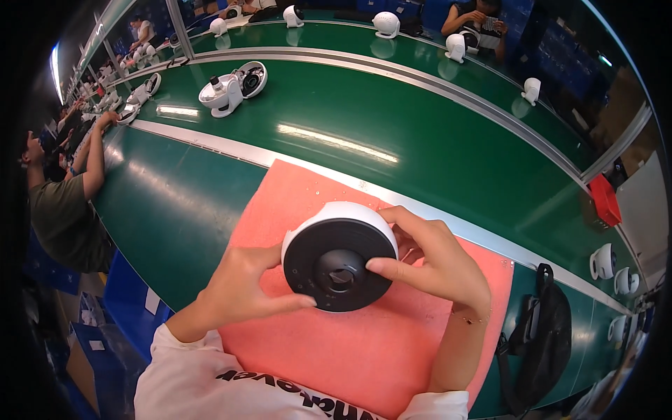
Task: Assembling the outer housing and internal components of security cameras on a production line.
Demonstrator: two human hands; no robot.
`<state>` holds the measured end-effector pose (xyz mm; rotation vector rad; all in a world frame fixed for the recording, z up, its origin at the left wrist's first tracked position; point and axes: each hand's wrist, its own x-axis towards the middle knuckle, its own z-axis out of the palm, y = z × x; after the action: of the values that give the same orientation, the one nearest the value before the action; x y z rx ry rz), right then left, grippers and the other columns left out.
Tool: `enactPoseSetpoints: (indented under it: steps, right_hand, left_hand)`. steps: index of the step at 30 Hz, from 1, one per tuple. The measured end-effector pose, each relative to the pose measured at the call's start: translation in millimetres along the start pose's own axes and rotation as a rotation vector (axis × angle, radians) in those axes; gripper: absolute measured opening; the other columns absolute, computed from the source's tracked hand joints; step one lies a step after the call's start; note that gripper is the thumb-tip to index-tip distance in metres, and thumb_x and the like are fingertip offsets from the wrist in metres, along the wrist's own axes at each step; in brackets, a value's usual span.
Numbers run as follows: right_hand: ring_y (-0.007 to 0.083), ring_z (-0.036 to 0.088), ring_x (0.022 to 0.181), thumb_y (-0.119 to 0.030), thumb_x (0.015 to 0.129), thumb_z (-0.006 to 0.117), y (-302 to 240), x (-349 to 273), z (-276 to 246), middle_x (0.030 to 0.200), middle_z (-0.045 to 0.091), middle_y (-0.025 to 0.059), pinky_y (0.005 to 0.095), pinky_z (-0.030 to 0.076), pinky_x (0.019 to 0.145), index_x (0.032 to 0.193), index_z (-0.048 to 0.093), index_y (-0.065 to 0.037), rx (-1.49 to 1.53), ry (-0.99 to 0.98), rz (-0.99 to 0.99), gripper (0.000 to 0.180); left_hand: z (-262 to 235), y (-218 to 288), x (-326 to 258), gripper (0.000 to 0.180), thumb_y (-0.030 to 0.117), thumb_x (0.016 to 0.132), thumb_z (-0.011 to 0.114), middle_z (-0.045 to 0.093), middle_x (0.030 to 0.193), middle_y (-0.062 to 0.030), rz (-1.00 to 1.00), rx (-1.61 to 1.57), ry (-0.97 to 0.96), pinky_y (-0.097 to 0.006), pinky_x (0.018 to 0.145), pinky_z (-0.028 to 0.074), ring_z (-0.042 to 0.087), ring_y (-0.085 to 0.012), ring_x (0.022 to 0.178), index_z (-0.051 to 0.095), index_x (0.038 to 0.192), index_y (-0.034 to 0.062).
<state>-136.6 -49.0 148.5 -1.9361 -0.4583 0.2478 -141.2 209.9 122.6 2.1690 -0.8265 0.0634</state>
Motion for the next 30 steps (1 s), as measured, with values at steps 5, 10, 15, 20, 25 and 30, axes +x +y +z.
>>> enactPoseSetpoints:
  steps: [5,10,15,20,25,30]
  right_hand:
    - [0.0091,0.059,0.076,-0.018,0.078,0.068,10,3,10,0.083,0.063,0.004,0.0213,0.047,0.066,0.106,0.056,-0.001,0.112,-0.018,0.073,0.034]
    - [0.0066,0.054,0.062,-0.022,0.083,0.063,0,1,15,0.075,0.06,0.0024,0.0207,0.043,0.057,0.089,0.057,-0.001,0.232,0.013,0.155,0.022]
    - [0.0085,0.042,0.049,-0.03,0.088,0.055,7,8,33,0.055,0.051,0.0051,0.0256,0.034,0.046,0.066,0.055,0.002,-0.049,0.174,0.186,0.039]
    - [0.0182,0.038,0.045,-0.037,0.088,0.051,5,9,40,0.047,0.042,0.0114,0.034,0.031,0.047,0.058,0.053,0.003,-0.284,0.289,0.202,0.05]
    - [0.0212,0.046,0.048,-0.035,0.086,0.054,-3,4,44,0.051,0.048,0.0114,0.0326,0.035,0.049,0.061,0.056,0.001,-0.358,0.267,0.22,0.044]
    - [0.0192,0.051,0.068,-0.02,0.065,0.076,-17,0,58,0.081,0.055,0.0069,0.0316,0.042,0.061,0.083,0.061,-0.003,-0.46,0.431,-0.229,0.029]
  left_hand:
    - [-10,12,1,0.051,0.036,0.064,0.078,0.064,0.067,-0.0133,-0.148,0.02,-0.05,-0.03,0.056,0.05,0.064,-0.023,0.058,0.064,0.092,-0.0037]
    - [-18,15,-2,0.041,0.036,0.061,0.079,0.065,0.064,-0.0117,-0.224,0.228,-0.109,-0.028,0.056,0.05,0.065,-0.0229,0.057,0.065,0.073,-0.0007]
    - [-20,15,4,0.049,0.049,0.063,0.073,0.055,0.048,-0.0087,-0.272,0.427,-0.334,-0.031,0.048,0.044,0.055,-0.0236,0.045,0.061,0.057,0.002]
    - [-22,11,6,0.052,0.052,0.065,0.07,0.051,0.045,-0.009,-0.255,0.41,-0.277,-0.033,0.047,0.042,0.053,-0.0249,0.043,0.059,0.054,0.0022]
    - [-29,19,5,0.055,0.054,0.066,0.067,0.049,0.044,-0.0092,-0.245,0.479,-0.322,-0.034,0.047,0.041,0.051,-0.0257,0.043,0.057,0.051,0.0024]
    - [-31,19,-4,0.057,0.056,0.068,0.065,0.047,0.042,-0.0087,-0.24,0.45,-0.32,-0.035,0.046,0.04,0.049,-0.026,0.042,0.055,0.049,0.0032]
